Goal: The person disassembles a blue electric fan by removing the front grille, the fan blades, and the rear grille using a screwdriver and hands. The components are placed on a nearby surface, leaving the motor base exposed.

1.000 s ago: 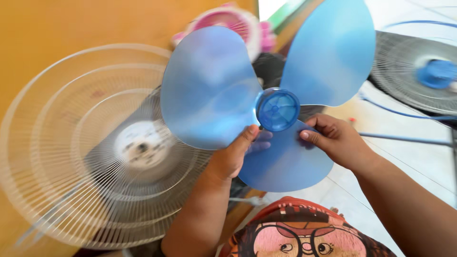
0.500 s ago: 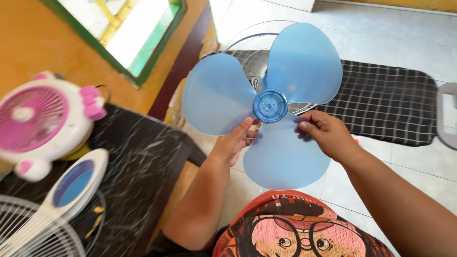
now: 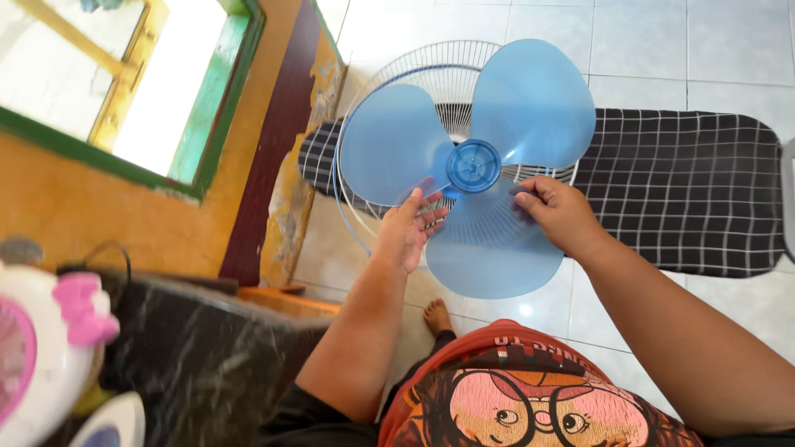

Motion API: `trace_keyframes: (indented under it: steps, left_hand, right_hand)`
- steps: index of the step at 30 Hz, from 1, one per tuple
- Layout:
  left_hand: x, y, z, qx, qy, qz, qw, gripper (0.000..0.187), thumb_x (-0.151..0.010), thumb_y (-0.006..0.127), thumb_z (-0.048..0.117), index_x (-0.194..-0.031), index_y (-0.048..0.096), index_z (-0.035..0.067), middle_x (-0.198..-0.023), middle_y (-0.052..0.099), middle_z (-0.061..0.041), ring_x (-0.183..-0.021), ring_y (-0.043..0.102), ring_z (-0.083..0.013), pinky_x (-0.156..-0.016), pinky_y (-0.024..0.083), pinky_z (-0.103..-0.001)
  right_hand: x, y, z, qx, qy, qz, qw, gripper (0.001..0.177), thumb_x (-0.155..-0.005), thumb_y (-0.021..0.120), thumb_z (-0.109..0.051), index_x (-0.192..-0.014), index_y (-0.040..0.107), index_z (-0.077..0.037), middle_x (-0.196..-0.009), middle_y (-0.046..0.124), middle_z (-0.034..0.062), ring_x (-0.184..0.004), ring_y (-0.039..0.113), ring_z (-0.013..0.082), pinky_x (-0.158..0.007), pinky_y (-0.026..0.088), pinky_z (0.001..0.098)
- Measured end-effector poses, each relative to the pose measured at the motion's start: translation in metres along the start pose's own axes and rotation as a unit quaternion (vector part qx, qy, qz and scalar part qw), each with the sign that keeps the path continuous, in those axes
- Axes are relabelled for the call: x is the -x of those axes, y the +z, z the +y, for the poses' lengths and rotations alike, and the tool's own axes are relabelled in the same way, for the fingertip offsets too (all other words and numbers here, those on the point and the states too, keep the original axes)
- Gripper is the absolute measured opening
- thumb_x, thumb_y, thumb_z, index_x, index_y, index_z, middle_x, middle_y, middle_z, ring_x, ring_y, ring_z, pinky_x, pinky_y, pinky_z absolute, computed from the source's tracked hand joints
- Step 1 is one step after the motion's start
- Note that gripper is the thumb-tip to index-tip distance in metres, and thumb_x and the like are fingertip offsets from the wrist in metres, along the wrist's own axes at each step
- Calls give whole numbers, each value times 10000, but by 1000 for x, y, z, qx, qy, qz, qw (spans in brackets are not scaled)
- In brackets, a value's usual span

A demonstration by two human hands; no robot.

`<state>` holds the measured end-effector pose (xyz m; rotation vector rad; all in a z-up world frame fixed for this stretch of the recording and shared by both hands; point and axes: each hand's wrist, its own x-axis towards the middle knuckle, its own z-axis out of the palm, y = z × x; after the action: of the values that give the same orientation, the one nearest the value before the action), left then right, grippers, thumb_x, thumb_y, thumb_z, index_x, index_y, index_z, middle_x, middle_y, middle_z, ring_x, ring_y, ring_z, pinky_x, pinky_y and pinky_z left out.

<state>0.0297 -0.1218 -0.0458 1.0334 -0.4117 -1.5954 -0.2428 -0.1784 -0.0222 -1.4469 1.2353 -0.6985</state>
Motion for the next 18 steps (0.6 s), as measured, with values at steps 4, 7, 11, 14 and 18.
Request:
trace_keyframes:
  steps: [4,7,11,14,18]
  left_hand:
    - [-57,-20,22,-23,-62,23,998,492,-987,561,374,-1435,558,170,-1242,645,-56,-1033,647,-228,-903,505,-418]
    - [-95,-43,25,-18,-77,26,996,488,-997,556,368,-1436,559,156,-1241,647,-62,-1046,648,-233,-925,511,-437]
    - [-134,-65,23,-6,-105,51,993,447,-997,581,355,-1353,539,89,-1235,661,-92,-1050,643,-276,-930,509,-473]
    - [-150,-72,15,-12,-106,70,992,449,-980,594,364,-1306,533,62,-1220,663,-101,-1062,640,-290,-921,501,-478]
    - [-149,-76,6,-21,-115,80,990,492,-966,608,390,-1325,520,65,-1232,665,-100,-1120,631,-275,-947,498,-460]
  right_hand:
    - [-47,17,4,36,-4,19,999,268,-959,673,-175,-1191,702,-43,-968,748,31,-852,675,98,-777,543,270]
    - [-81,29,12,67,38,27,997,284,-964,674,-185,-1221,704,-68,-966,749,24,-825,673,107,-754,541,276]
    - [-108,44,19,43,64,24,997,272,-975,659,-188,-1220,705,-77,-954,741,23,-827,673,93,-745,539,265]
    - [-118,47,26,67,63,25,995,269,-973,664,-199,-1208,717,-79,-951,735,24,-823,644,92,-736,521,268]
    - [-123,45,27,100,58,19,993,273,-976,651,-227,-1200,716,-86,-944,730,30,-815,625,102,-730,506,278]
